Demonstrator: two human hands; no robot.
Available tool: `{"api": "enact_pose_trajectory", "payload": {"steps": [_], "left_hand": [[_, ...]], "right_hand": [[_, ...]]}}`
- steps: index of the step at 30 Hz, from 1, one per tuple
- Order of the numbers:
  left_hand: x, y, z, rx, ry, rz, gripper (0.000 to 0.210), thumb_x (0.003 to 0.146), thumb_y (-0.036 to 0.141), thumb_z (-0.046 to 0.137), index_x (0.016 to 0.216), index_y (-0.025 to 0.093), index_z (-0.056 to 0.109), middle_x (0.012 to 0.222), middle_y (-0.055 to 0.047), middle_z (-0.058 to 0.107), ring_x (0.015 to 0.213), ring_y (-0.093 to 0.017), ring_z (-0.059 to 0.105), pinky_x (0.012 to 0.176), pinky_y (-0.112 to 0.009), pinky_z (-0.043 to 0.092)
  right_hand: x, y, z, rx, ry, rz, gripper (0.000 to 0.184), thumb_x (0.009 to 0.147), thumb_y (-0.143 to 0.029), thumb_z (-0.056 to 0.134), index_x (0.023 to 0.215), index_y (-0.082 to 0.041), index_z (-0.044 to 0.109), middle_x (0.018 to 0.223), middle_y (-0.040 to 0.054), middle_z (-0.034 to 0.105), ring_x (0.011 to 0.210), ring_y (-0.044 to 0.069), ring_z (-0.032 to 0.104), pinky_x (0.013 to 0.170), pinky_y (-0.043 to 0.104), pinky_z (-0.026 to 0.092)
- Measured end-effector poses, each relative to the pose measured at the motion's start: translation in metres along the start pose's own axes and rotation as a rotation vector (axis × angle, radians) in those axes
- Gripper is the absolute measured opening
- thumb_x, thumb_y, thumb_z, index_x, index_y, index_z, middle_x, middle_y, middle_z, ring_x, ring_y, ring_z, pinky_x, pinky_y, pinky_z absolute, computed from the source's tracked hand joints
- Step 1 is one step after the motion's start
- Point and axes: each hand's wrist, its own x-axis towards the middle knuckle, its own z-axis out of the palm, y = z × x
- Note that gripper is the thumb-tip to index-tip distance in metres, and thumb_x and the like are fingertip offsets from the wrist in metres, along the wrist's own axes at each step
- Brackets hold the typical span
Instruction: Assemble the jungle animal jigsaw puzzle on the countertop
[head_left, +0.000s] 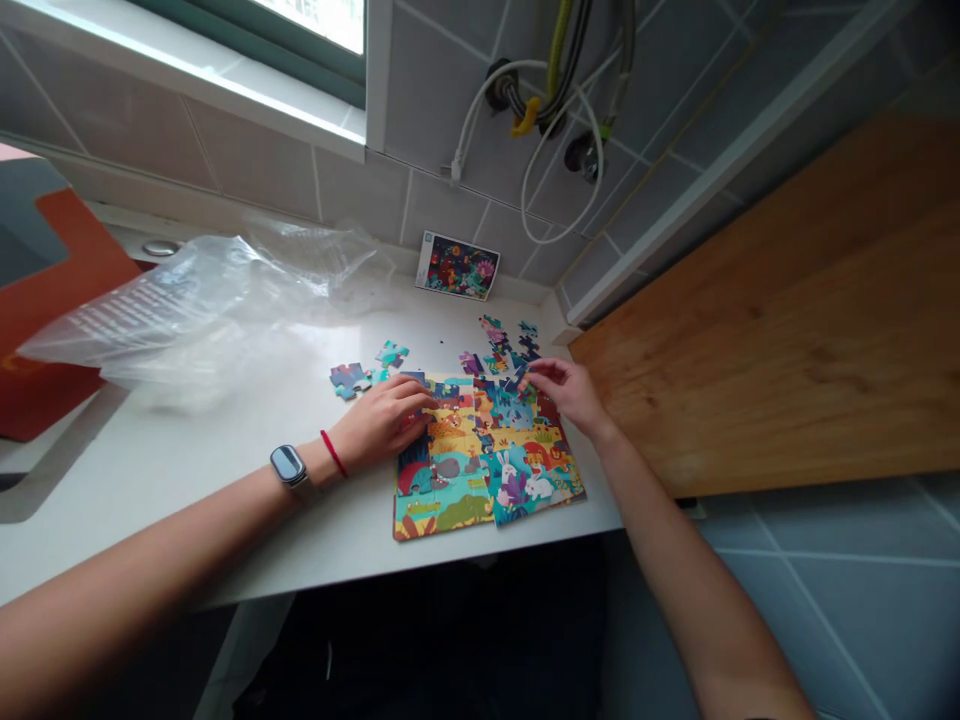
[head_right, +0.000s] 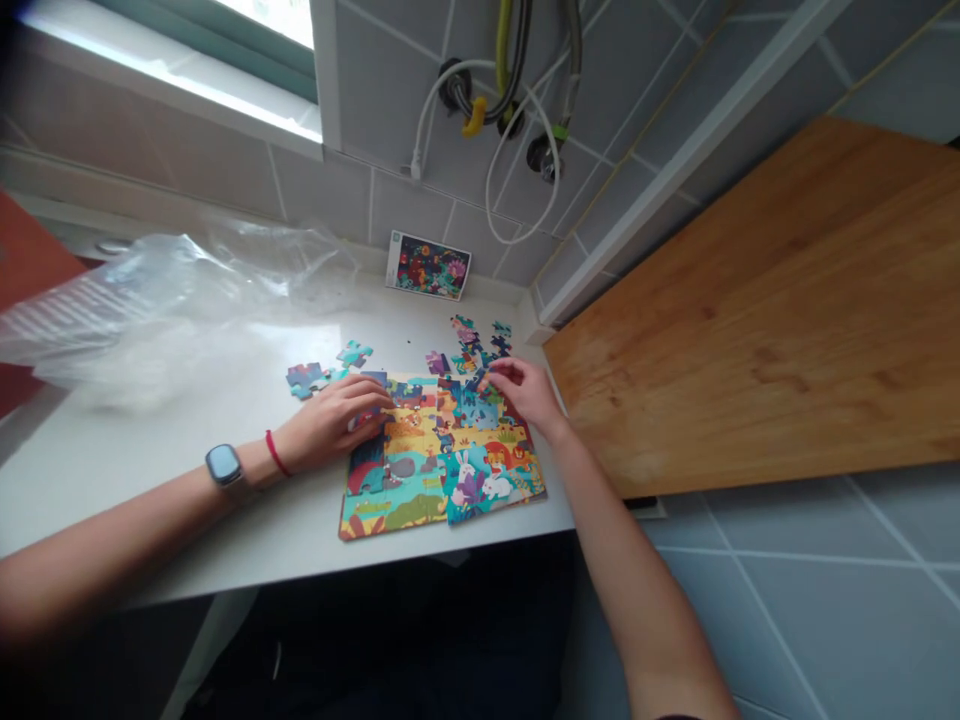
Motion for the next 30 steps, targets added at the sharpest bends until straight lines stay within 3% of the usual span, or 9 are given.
{"api": "enact_pose_trajectory", "payload": {"steps": [2, 4, 10, 19, 23, 26, 30], "left_hand": [[-0.001, -0.001, 0.002, -0.005, -0.006, 0.007, 0.022, 0.100, 0.025, 0.054, 0.113, 0.023, 0.072, 0.111, -0.010, 0.074, 0.110, -0.028, 0.063, 0.097, -0.048, 0.056], [-0.001, -0.001, 0.004, -0.018, -0.006, 0.013, 0.022, 0.099, 0.025, 0.054, 0.111, 0.023, 0.073, 0.109, -0.010, 0.074, 0.109, -0.028, 0.064, 0.097, -0.048, 0.055], [0.000, -0.004, 0.007, -0.018, 0.020, 0.066, 0.025, 0.103, 0.029, 0.052, 0.104, 0.021, 0.076, 0.106, -0.011, 0.075, 0.104, -0.027, 0.065, 0.094, -0.047, 0.056], [-0.002, -0.006, 0.013, 0.022, 0.002, 0.081, 0.027, 0.105, 0.033, 0.052, 0.102, 0.021, 0.076, 0.105, -0.009, 0.074, 0.102, -0.026, 0.064, 0.094, -0.044, 0.055], [-0.002, -0.008, 0.013, 0.015, 0.002, 0.083, 0.028, 0.105, 0.033, 0.051, 0.102, 0.020, 0.076, 0.104, -0.010, 0.074, 0.103, -0.027, 0.063, 0.094, -0.045, 0.055], [-0.002, -0.009, 0.014, 0.008, 0.010, 0.082, 0.028, 0.105, 0.033, 0.051, 0.100, 0.021, 0.076, 0.102, -0.011, 0.074, 0.102, -0.027, 0.064, 0.093, -0.044, 0.055], [-0.002, -0.008, 0.016, 0.012, 0.017, 0.079, 0.026, 0.104, 0.032, 0.053, 0.101, 0.022, 0.076, 0.103, -0.010, 0.074, 0.104, -0.027, 0.063, 0.094, -0.044, 0.054]], "right_hand": [[-0.026, -0.009, 0.019, -0.038, -0.174, 0.032, 0.031, 0.076, -0.046, 0.084, 0.093, -0.020, 0.080, 0.087, 0.0048, 0.079, 0.077, 0.019, 0.072, 0.073, 0.032, 0.059], [-0.042, -0.014, 0.034, -0.111, -0.271, 0.017, 0.025, 0.079, -0.043, 0.081, 0.091, -0.021, 0.081, 0.088, 0.0049, 0.080, 0.077, 0.019, 0.072, 0.073, 0.032, 0.058], [-0.047, -0.017, 0.052, -0.239, -0.315, -0.009, 0.018, 0.084, -0.034, 0.075, 0.091, -0.020, 0.082, 0.091, 0.0059, 0.082, 0.081, 0.020, 0.074, 0.077, 0.032, 0.057], [-0.045, -0.013, 0.053, -0.393, -0.288, -0.088, 0.011, 0.087, -0.025, 0.073, 0.094, -0.022, 0.082, 0.096, 0.0052, 0.083, 0.088, 0.021, 0.076, 0.083, 0.034, 0.058], [-0.050, -0.012, 0.052, -0.419, -0.215, -0.233, 0.012, 0.091, -0.026, 0.071, 0.098, -0.022, 0.081, 0.104, 0.0073, 0.081, 0.098, 0.022, 0.075, 0.090, 0.036, 0.059], [-0.066, -0.016, 0.054, -0.425, -0.100, -0.351, 0.014, 0.095, -0.025, 0.066, 0.098, -0.022, 0.080, 0.106, 0.0092, 0.079, 0.103, 0.023, 0.073, 0.095, 0.039, 0.058], [-0.112, -0.012, 0.058, -0.420, 0.067, -0.408, 0.016, 0.099, -0.024, 0.062, 0.103, -0.023, 0.078, 0.105, 0.0085, 0.077, 0.103, 0.023, 0.072, 0.095, 0.041, 0.058]]}}
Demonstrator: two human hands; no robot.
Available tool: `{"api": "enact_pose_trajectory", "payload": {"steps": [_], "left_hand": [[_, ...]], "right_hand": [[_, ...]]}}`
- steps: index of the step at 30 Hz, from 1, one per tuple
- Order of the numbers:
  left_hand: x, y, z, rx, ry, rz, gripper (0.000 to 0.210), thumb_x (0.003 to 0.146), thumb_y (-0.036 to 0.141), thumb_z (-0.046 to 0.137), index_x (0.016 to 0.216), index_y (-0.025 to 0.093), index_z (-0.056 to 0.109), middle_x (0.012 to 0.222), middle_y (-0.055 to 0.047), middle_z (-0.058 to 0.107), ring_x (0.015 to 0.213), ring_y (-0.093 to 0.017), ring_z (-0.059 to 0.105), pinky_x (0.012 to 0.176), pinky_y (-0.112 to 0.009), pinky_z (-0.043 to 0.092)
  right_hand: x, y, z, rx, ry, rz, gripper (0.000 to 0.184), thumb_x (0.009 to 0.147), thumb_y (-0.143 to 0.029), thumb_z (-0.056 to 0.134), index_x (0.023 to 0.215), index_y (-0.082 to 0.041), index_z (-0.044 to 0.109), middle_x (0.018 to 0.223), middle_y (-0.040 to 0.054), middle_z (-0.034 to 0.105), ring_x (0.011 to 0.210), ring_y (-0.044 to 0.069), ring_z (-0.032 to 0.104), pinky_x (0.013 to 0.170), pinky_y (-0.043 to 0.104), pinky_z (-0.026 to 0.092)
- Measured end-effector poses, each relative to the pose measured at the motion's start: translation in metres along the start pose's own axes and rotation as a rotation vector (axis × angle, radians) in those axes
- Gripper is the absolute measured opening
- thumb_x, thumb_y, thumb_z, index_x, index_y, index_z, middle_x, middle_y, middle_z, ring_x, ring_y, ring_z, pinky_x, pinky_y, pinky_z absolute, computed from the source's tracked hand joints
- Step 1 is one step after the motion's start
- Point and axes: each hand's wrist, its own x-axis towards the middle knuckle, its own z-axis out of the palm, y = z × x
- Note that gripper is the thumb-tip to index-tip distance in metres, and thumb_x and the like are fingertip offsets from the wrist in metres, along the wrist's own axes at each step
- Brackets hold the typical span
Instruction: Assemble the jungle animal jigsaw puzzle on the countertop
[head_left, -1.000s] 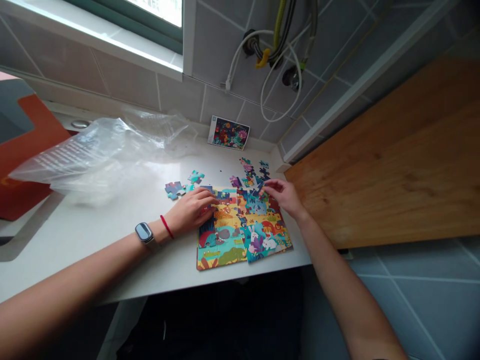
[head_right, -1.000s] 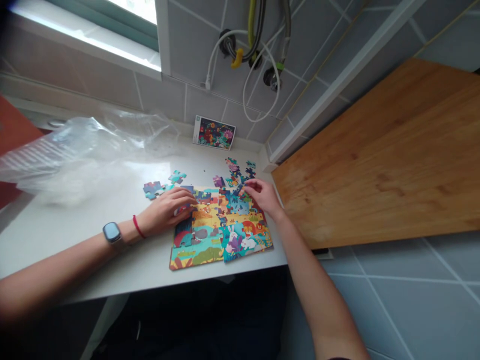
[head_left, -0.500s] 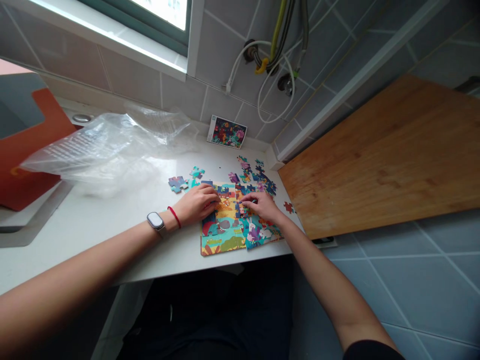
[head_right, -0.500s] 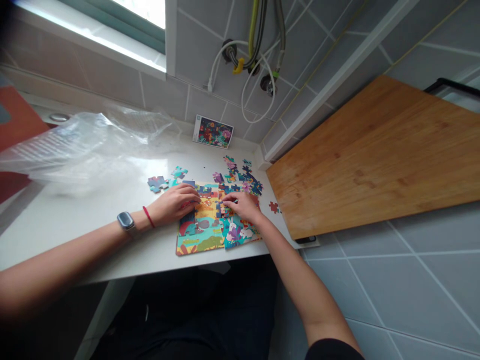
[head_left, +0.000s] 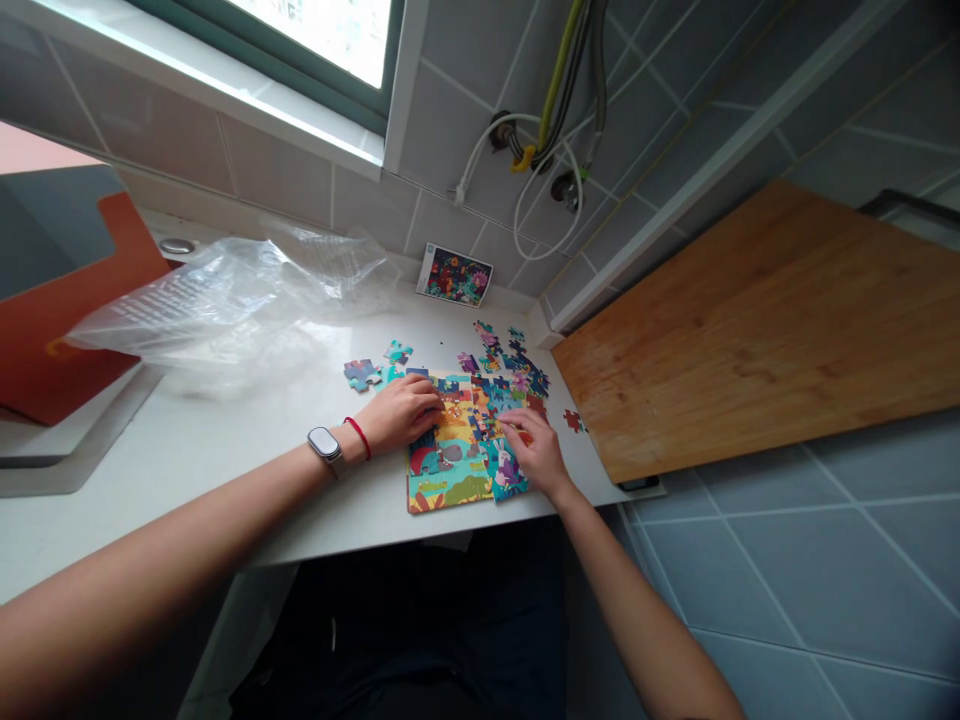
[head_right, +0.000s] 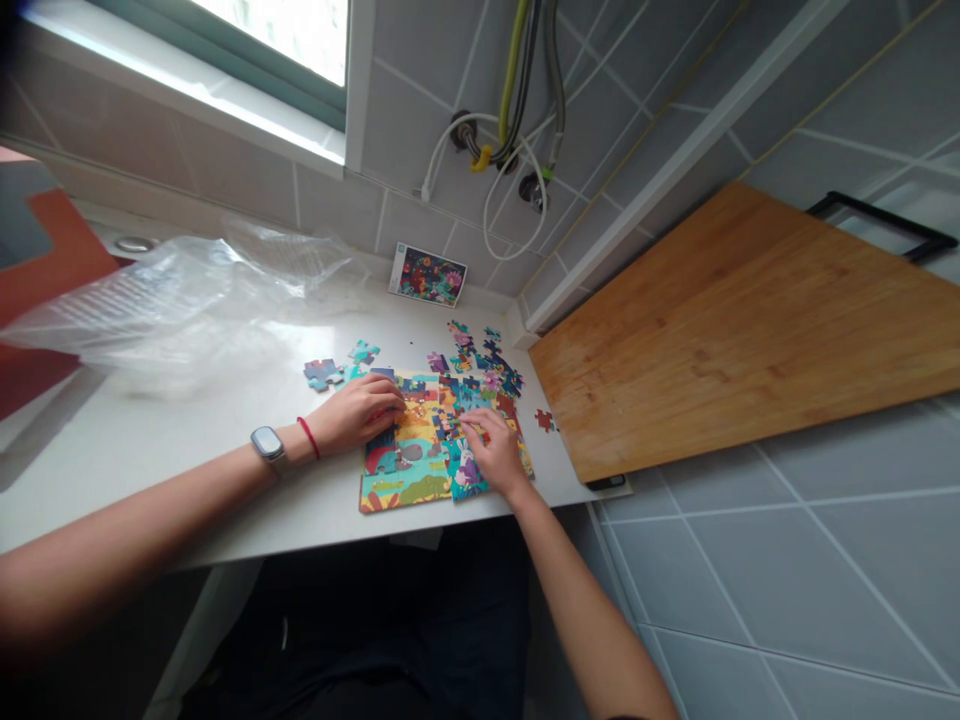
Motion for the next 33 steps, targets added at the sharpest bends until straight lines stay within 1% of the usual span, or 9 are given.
{"api": "enact_pose_trajectory", "payload": {"steps": [3, 5, 7, 9, 12, 15, 22, 28, 33], "left_hand": [[0.002, -0.005, -0.005, 0.008, 0.006, 0.032, 0.025, 0.103, 0.028, 0.052, 0.104, 0.022, 0.076, 0.106, -0.010, 0.075, 0.106, -0.028, 0.063, 0.094, -0.044, 0.054], [0.005, -0.014, -0.015, 0.026, 0.060, 0.031, 0.028, 0.101, 0.022, 0.049, 0.108, 0.022, 0.075, 0.109, -0.009, 0.075, 0.107, -0.027, 0.064, 0.095, -0.044, 0.054], [0.006, -0.026, -0.027, 0.048, 0.177, -0.058, 0.031, 0.098, 0.017, 0.047, 0.109, 0.021, 0.075, 0.107, -0.009, 0.076, 0.103, -0.026, 0.065, 0.095, -0.045, 0.054], [0.006, -0.037, -0.038, 0.058, 0.255, -0.165, 0.033, 0.094, 0.013, 0.046, 0.106, 0.022, 0.076, 0.101, -0.009, 0.076, 0.098, -0.026, 0.066, 0.090, -0.044, 0.055], [0.005, -0.047, -0.044, 0.051, 0.261, -0.250, 0.033, 0.091, 0.014, 0.047, 0.103, 0.022, 0.076, 0.100, -0.008, 0.077, 0.096, -0.026, 0.068, 0.091, -0.044, 0.055], [0.004, -0.047, -0.040, 0.036, 0.212, -0.264, 0.028, 0.091, 0.021, 0.051, 0.101, 0.022, 0.077, 0.100, -0.009, 0.077, 0.099, -0.028, 0.068, 0.093, -0.045, 0.054], [0.006, -0.033, -0.026, 0.033, 0.147, -0.237, 0.026, 0.091, 0.028, 0.052, 0.097, 0.021, 0.076, 0.099, -0.011, 0.077, 0.099, -0.031, 0.069, 0.094, -0.047, 0.055], [0.003, -0.021, -0.024, 0.044, 0.130, -0.251, 0.027, 0.092, 0.027, 0.051, 0.104, 0.021, 0.075, 0.106, -0.010, 0.078, 0.105, -0.029, 0.069, 0.100, -0.047, 0.054], [0.003, -0.016, -0.027, 0.052, 0.116, -0.240, 0.026, 0.092, 0.028, 0.052, 0.103, 0.022, 0.075, 0.109, -0.011, 0.078, 0.109, -0.031, 0.070, 0.101, -0.050, 0.055]], "right_hand": [[-0.047, -0.002, 0.003, -0.132, 0.109, -0.049, 0.017, 0.098, -0.020, 0.063, 0.106, -0.025, 0.078, 0.108, 0.0087, 0.076, 0.109, 0.026, 0.069, 0.098, 0.046, 0.058], [-0.075, 0.002, 0.008, -0.262, 0.255, -0.093, 0.018, 0.096, -0.018, 0.065, 0.107, -0.026, 0.078, 0.115, 0.0102, 0.074, 0.121, 0.030, 0.064, 0.103, 0.053, 0.055], [-0.096, 0.008, 0.013, -0.314, 0.359, -0.092, 0.019, 0.096, -0.018, 0.064, 0.109, -0.025, 0.077, 0.116, 0.0112, 0.073, 0.120, 0.031, 0.063, 0.104, 0.056, 0.054], [-0.106, 0.013, 0.018, -0.323, 0.407, -0.074, 0.021, 0.098, -0.018, 0.061, 0.113, -0.024, 0.075, 0.115, 0.0122, 0.072, 0.117, 0.030, 0.065, 0.102, 0.056, 0.056], [-0.109, 0.015, 0.023, -0.350, 0.442, -0.060, 0.023, 0.099, -0.019, 0.058, 0.116, -0.022, 0.073, 0.115, 0.0136, 0.072, 0.115, 0.030, 0.066, 0.100, 0.055, 0.057], [-0.107, 0.013, 0.026, -0.381, 0.474, -0.060, 0.023, 0.100, -0.019, 0.055, 0.115, -0.021, 0.072, 0.115, 0.0143, 0.073, 0.115, 0.030, 0.067, 0.100, 0.054, 0.057], [-0.106, 0.010, 0.026, -0.360, 0.460, -0.024, 0.024, 0.100, -0.020, 0.051, 0.100, -0.021, 0.075, 0.106, 0.0112, 0.077, 0.107, 0.027, 0.071, 0.097, 0.048, 0.058], [-0.105, 0.012, 0.028, -0.289, 0.467, 0.016, 0.026, 0.098, -0.020, 0.050, 0.099, -0.020, 0.076, 0.107, 0.0128, 0.077, 0.109, 0.029, 0.070, 0.100, 0.050, 0.057], [-0.105, 0.012, 0.029, -0.308, 0.504, -0.026, 0.026, 0.098, -0.017, 0.049, 0.098, -0.020, 0.075, 0.104, 0.0119, 0.078, 0.105, 0.028, 0.071, 0.098, 0.049, 0.059]]}}
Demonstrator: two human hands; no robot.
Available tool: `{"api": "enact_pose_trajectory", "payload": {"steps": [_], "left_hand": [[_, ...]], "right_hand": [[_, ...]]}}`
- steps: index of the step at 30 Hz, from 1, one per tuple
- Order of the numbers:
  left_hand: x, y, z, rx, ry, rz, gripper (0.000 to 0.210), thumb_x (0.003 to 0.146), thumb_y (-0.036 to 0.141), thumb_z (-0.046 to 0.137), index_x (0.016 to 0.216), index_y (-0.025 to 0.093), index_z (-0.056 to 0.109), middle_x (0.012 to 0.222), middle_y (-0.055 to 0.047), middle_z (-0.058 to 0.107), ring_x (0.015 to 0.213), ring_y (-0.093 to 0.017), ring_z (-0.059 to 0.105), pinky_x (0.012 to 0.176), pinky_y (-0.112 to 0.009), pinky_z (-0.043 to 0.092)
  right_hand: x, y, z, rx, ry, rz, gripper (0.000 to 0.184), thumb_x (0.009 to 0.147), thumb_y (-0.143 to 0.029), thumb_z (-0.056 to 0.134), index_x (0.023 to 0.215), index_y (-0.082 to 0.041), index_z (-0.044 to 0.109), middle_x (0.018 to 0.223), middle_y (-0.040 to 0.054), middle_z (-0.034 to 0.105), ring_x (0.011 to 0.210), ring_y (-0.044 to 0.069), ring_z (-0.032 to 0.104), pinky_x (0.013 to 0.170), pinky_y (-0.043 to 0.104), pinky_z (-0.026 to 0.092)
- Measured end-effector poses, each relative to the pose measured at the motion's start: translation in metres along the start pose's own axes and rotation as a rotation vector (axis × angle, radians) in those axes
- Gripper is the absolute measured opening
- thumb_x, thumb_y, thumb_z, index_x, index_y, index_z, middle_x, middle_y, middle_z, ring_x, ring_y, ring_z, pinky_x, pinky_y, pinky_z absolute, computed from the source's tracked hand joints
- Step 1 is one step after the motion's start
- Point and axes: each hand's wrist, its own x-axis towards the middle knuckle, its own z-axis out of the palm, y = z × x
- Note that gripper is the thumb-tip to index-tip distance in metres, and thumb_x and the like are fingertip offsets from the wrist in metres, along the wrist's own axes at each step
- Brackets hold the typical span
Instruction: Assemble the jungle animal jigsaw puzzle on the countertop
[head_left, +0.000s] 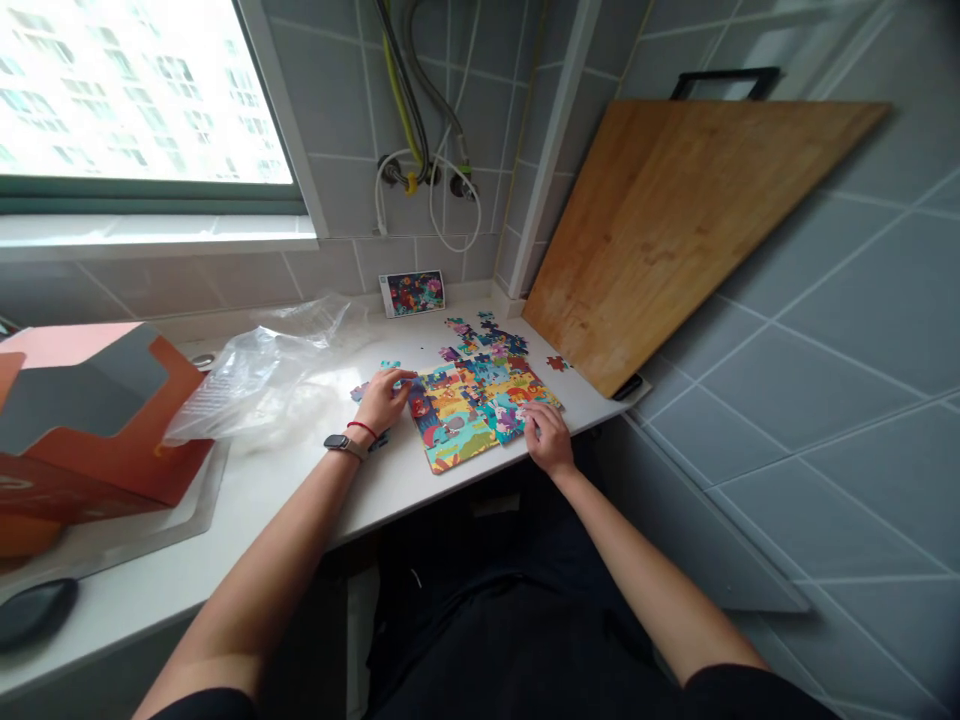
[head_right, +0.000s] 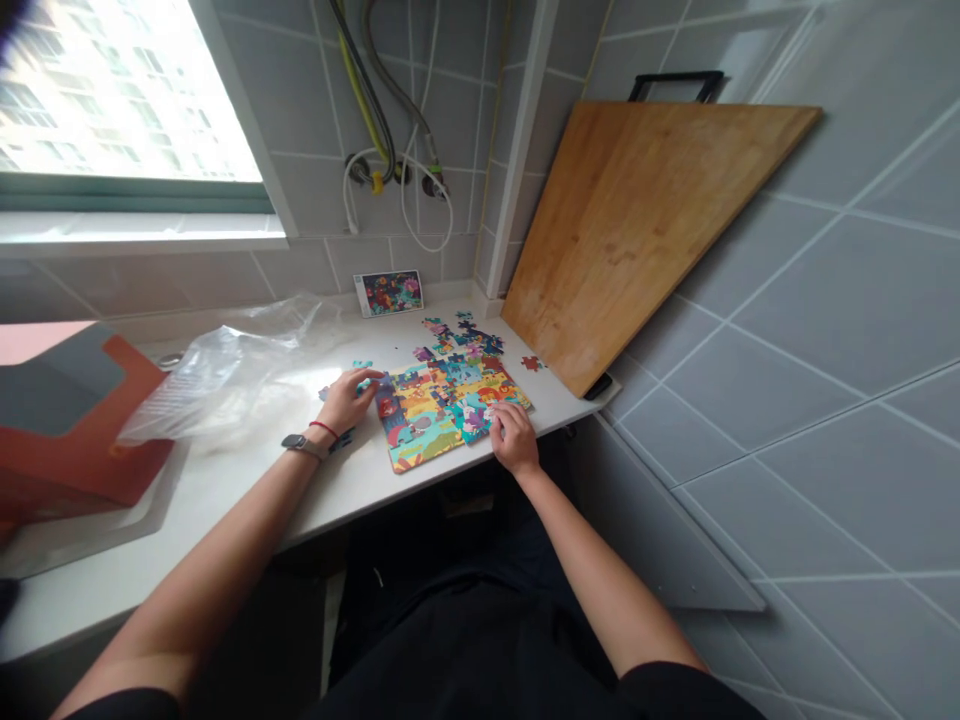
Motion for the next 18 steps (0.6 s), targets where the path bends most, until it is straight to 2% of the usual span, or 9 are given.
{"api": "enact_pose_trajectory", "payload": {"steps": [6, 18], "left_hand": [[0.0009, 0.0010, -0.0024, 0.035, 0.014, 0.004, 0.025, 0.095, 0.027, 0.052, 0.102, 0.022, 0.075, 0.108, -0.010, 0.078, 0.108, -0.030, 0.072, 0.099, -0.048, 0.057], [0.0027, 0.0021, -0.0055, 0.062, -0.030, 0.016, 0.025, 0.096, 0.027, 0.052, 0.106, 0.022, 0.074, 0.111, -0.012, 0.078, 0.111, -0.032, 0.071, 0.100, -0.051, 0.056]], "right_hand": [[0.0006, -0.0001, -0.0009, 0.014, 0.004, 0.002, 0.027, 0.097, -0.016, 0.049, 0.100, -0.021, 0.075, 0.105, 0.0117, 0.078, 0.105, 0.029, 0.071, 0.097, 0.050, 0.060], [0.0002, 0.0008, 0.0008, 0.024, 0.018, 0.024, 0.026, 0.097, -0.016, 0.049, 0.100, -0.021, 0.074, 0.104, 0.0117, 0.078, 0.104, 0.029, 0.071, 0.096, 0.051, 0.060]]}}
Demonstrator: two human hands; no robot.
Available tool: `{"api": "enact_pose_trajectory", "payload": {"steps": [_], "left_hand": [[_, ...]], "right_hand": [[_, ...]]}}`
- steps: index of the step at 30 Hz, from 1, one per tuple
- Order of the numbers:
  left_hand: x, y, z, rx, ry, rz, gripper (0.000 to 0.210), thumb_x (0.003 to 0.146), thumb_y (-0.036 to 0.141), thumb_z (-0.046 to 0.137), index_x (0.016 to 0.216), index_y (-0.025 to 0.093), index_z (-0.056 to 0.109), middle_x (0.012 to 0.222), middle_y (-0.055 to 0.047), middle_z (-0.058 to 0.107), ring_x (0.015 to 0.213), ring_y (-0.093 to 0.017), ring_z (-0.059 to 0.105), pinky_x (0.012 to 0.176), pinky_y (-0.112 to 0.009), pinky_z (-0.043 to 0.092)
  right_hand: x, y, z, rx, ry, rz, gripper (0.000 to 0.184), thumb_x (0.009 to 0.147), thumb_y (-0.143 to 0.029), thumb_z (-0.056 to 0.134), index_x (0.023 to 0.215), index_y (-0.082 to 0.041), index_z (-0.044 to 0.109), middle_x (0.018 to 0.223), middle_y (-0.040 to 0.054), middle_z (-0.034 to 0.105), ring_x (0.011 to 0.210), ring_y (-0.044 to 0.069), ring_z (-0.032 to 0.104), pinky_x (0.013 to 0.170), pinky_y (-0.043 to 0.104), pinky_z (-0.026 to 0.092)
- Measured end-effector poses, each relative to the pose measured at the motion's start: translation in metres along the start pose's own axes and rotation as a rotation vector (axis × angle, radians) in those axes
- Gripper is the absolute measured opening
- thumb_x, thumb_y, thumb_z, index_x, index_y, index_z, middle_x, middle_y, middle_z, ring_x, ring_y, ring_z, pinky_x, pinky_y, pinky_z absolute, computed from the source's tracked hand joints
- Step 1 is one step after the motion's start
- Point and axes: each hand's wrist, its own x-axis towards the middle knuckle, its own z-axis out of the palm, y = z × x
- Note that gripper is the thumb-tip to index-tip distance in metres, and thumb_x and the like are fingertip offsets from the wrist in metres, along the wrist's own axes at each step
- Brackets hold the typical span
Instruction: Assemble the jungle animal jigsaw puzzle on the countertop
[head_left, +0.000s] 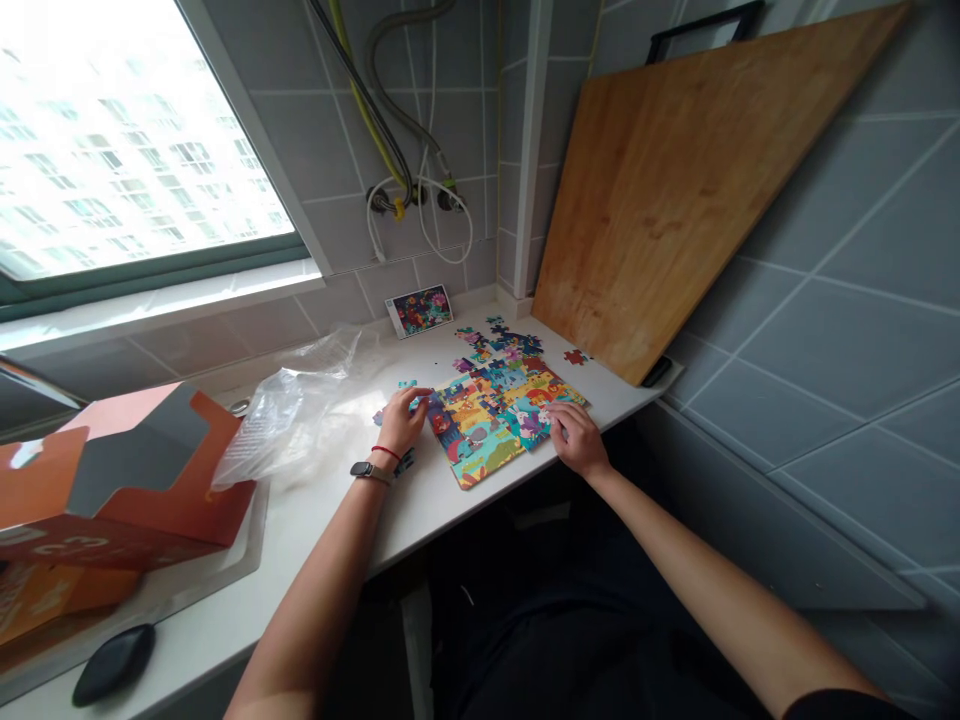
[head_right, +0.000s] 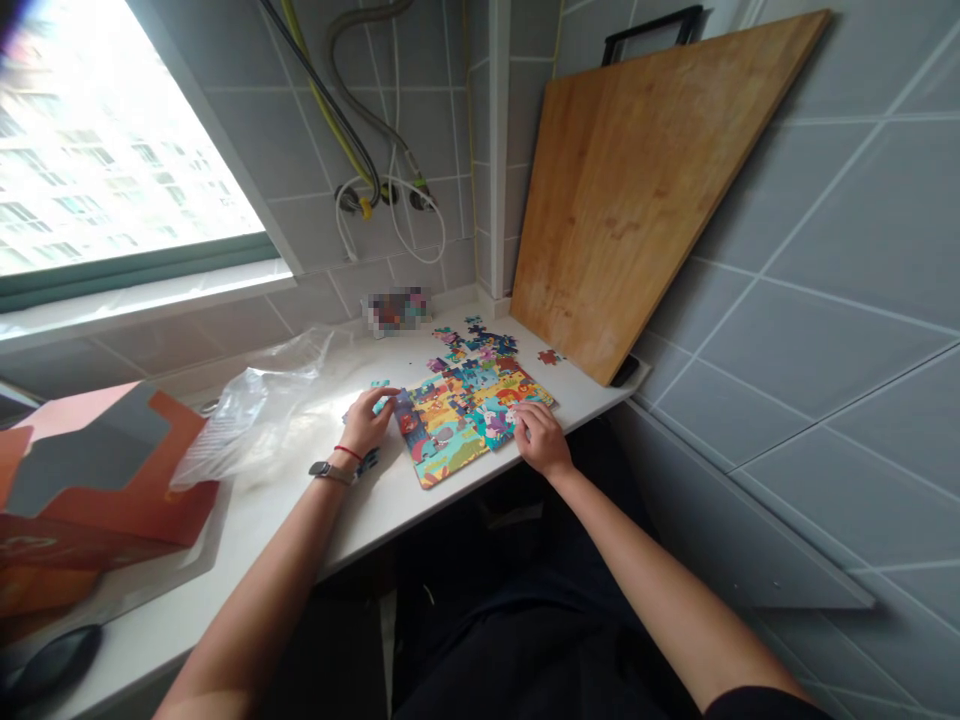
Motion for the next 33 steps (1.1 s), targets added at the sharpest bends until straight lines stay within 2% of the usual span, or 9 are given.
{"api": "enact_pose_trajectory", "payload": {"steps": [10, 16, 18, 21, 24, 29, 33], "left_hand": [[-0.001, 0.000, 0.000, -0.015, -0.011, -0.015, 0.023, 0.097, 0.027, 0.052, 0.104, 0.025, 0.074, 0.106, -0.009, 0.078, 0.108, -0.030, 0.072, 0.098, -0.048, 0.057], [-0.001, 0.002, 0.001, -0.046, -0.019, -0.016, 0.026, 0.100, 0.036, 0.052, 0.102, 0.023, 0.075, 0.107, -0.011, 0.078, 0.107, -0.030, 0.072, 0.097, -0.047, 0.057], [-0.001, 0.002, -0.001, -0.065, -0.016, -0.024, 0.034, 0.104, 0.042, 0.046, 0.106, 0.023, 0.075, 0.106, -0.010, 0.078, 0.105, -0.029, 0.073, 0.095, -0.045, 0.058], [-0.002, 0.005, -0.004, -0.099, 0.003, -0.042, 0.054, 0.110, 0.046, 0.027, 0.111, 0.022, 0.075, 0.108, -0.010, 0.079, 0.104, -0.026, 0.073, 0.093, -0.043, 0.059], [-0.003, 0.009, -0.007, -0.128, 0.025, -0.047, 0.067, 0.111, 0.046, 0.017, 0.099, 0.022, 0.079, 0.106, -0.008, 0.080, 0.111, -0.025, 0.071, 0.101, -0.044, 0.056], [-0.002, 0.013, -0.009, -0.178, 0.025, -0.031, 0.062, 0.107, 0.043, 0.030, 0.073, 0.024, 0.078, 0.094, -0.006, 0.081, 0.114, -0.026, 0.067, 0.109, -0.048, 0.052], [-0.002, 0.013, -0.009, -0.210, 0.018, -0.025, 0.049, 0.098, 0.030, 0.037, 0.077, 0.025, 0.081, 0.081, -0.006, 0.078, 0.118, -0.029, 0.066, 0.109, -0.049, 0.053]], "right_hand": [[0.000, -0.001, 0.000, 0.029, -0.008, 0.047, 0.027, 0.097, -0.018, 0.050, 0.099, -0.022, 0.076, 0.105, 0.0118, 0.078, 0.105, 0.030, 0.071, 0.098, 0.052, 0.060], [0.000, -0.002, -0.001, 0.024, -0.002, 0.043, 0.027, 0.096, -0.017, 0.050, 0.099, -0.021, 0.076, 0.103, 0.0121, 0.079, 0.104, 0.029, 0.071, 0.098, 0.051, 0.060], [0.000, -0.002, -0.001, 0.025, -0.014, 0.056, 0.027, 0.096, -0.018, 0.050, 0.100, -0.022, 0.076, 0.104, 0.0119, 0.079, 0.105, 0.029, 0.071, 0.098, 0.052, 0.060], [0.001, -0.003, -0.002, 0.027, -0.024, 0.067, 0.026, 0.096, -0.018, 0.050, 0.101, -0.022, 0.076, 0.106, 0.0115, 0.079, 0.106, 0.030, 0.071, 0.098, 0.052, 0.060], [0.000, -0.003, -0.003, 0.033, -0.023, 0.066, 0.026, 0.096, -0.018, 0.050, 0.101, -0.022, 0.076, 0.106, 0.0114, 0.079, 0.106, 0.029, 0.071, 0.098, 0.052, 0.060], [0.000, -0.003, -0.003, 0.006, -0.027, 0.053, 0.026, 0.097, -0.017, 0.051, 0.101, -0.023, 0.076, 0.107, 0.0112, 0.079, 0.107, 0.029, 0.071, 0.097, 0.052, 0.060], [0.001, -0.004, -0.005, 0.004, -0.033, 0.032, 0.026, 0.096, -0.016, 0.051, 0.103, -0.022, 0.076, 0.108, 0.0112, 0.079, 0.108, 0.029, 0.071, 0.098, 0.052, 0.060]]}}
